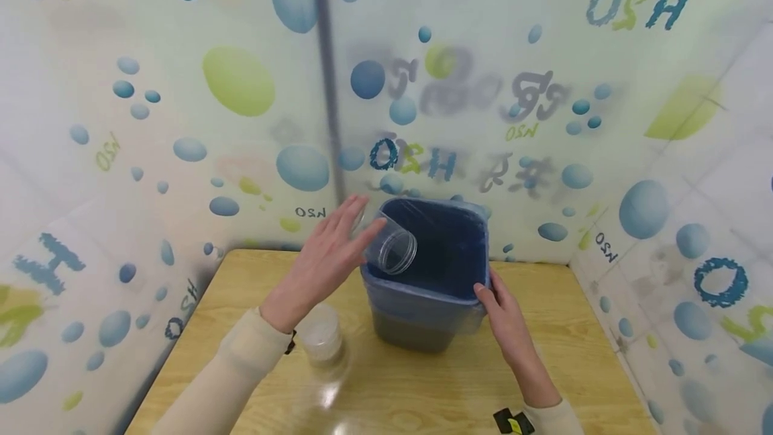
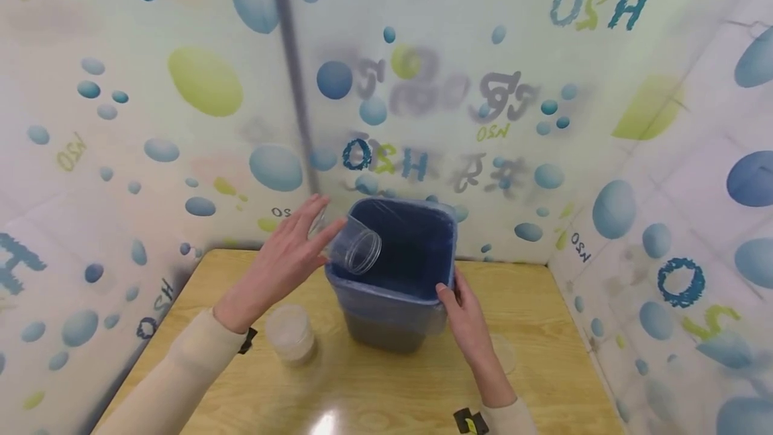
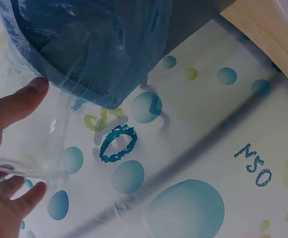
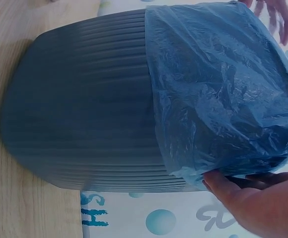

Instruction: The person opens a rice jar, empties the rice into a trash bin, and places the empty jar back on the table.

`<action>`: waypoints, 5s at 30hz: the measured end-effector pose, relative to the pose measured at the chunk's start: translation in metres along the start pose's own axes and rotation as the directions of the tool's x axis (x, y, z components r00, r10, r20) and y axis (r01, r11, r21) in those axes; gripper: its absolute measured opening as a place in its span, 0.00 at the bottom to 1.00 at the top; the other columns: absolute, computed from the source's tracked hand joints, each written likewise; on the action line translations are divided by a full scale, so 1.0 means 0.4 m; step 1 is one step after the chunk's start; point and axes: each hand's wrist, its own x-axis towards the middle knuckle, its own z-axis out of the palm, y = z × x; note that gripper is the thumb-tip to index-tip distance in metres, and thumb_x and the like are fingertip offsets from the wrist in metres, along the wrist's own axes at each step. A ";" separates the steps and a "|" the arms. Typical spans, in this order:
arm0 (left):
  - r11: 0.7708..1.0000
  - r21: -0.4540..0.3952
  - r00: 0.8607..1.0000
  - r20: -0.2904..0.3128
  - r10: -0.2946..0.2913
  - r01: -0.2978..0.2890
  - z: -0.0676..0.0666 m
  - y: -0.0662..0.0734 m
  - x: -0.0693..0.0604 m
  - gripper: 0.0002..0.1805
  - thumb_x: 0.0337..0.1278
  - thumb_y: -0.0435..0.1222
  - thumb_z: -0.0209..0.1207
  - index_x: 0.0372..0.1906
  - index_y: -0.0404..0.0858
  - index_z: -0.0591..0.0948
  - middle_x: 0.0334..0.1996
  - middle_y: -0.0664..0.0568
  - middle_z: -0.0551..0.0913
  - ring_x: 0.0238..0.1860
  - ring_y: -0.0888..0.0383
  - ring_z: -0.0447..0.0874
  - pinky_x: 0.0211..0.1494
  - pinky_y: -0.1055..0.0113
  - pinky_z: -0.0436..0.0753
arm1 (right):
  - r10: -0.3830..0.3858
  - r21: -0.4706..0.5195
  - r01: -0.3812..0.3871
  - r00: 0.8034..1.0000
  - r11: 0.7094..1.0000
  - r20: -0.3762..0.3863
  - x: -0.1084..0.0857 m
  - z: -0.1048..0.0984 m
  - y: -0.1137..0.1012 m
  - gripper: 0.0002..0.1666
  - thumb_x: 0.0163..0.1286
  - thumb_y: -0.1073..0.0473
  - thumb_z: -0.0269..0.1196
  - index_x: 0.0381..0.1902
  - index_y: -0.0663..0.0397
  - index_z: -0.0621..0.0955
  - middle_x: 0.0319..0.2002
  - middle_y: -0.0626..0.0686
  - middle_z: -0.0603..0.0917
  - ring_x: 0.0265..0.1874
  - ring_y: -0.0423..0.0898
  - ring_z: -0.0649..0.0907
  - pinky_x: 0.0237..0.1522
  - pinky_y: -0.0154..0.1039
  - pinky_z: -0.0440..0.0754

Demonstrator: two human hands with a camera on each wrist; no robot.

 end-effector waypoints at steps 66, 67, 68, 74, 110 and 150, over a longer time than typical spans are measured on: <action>1.000 -0.007 0.997 -0.071 -0.021 0.020 0.011 -0.008 -0.009 0.50 0.38 0.34 0.84 0.71 0.44 0.70 0.74 0.30 0.61 0.75 0.34 0.62 0.60 0.38 0.79 | -0.045 0.041 0.045 0.999 0.998 0.010 0.001 -0.001 0.004 0.38 0.85 0.51 0.50 0.82 0.61 0.54 0.80 0.62 0.58 0.78 0.59 0.60 0.56 0.15 0.65; 1.000 -0.014 0.996 -0.087 -0.020 0.019 0.011 -0.009 -0.010 0.50 0.38 0.34 0.84 0.71 0.44 0.70 0.74 0.30 0.62 0.74 0.34 0.63 0.60 0.38 0.79 | -0.044 0.040 0.043 0.999 0.998 0.009 0.001 0.000 0.004 0.38 0.85 0.51 0.50 0.82 0.60 0.54 0.80 0.62 0.58 0.78 0.58 0.60 0.56 0.14 0.65; 1.000 -0.020 0.995 -0.103 -0.018 0.016 0.012 -0.010 -0.010 0.50 0.37 0.35 0.84 0.71 0.44 0.70 0.73 0.30 0.62 0.74 0.33 0.64 0.59 0.37 0.80 | -0.043 0.041 0.043 0.999 0.998 0.009 0.001 0.000 0.003 0.38 0.85 0.51 0.50 0.82 0.60 0.54 0.80 0.62 0.58 0.78 0.58 0.61 0.56 0.15 0.65; 0.998 -0.055 0.985 -0.169 -0.021 0.012 0.019 -0.014 -0.017 0.52 0.36 0.39 0.85 0.70 0.43 0.68 0.71 0.29 0.65 0.65 0.34 0.74 0.58 0.41 0.81 | -0.039 0.037 0.039 0.999 0.999 0.007 0.001 0.000 0.004 0.39 0.84 0.48 0.51 0.83 0.59 0.55 0.80 0.61 0.58 0.77 0.56 0.61 0.57 0.15 0.66; 0.922 -0.372 0.921 -0.311 -0.236 0.111 0.028 -0.012 -0.088 0.47 0.59 0.55 0.68 0.75 0.32 0.67 0.65 0.27 0.66 0.65 0.35 0.70 0.53 0.39 0.84 | -0.020 -0.008 0.020 1.000 1.000 0.006 -0.002 0.000 0.007 0.39 0.85 0.46 0.49 0.83 0.58 0.53 0.81 0.59 0.57 0.79 0.57 0.60 0.74 0.53 0.60; 0.617 -0.667 0.682 -0.219 -0.698 0.417 0.078 0.061 -0.239 0.47 0.42 0.43 0.81 0.67 0.27 0.73 0.56 0.32 0.79 0.50 0.37 0.79 0.55 0.80 0.72 | -0.006 0.024 0.005 1.000 1.000 0.021 -0.001 -0.004 0.005 0.39 0.85 0.48 0.49 0.83 0.58 0.51 0.81 0.60 0.55 0.79 0.57 0.59 0.75 0.52 0.62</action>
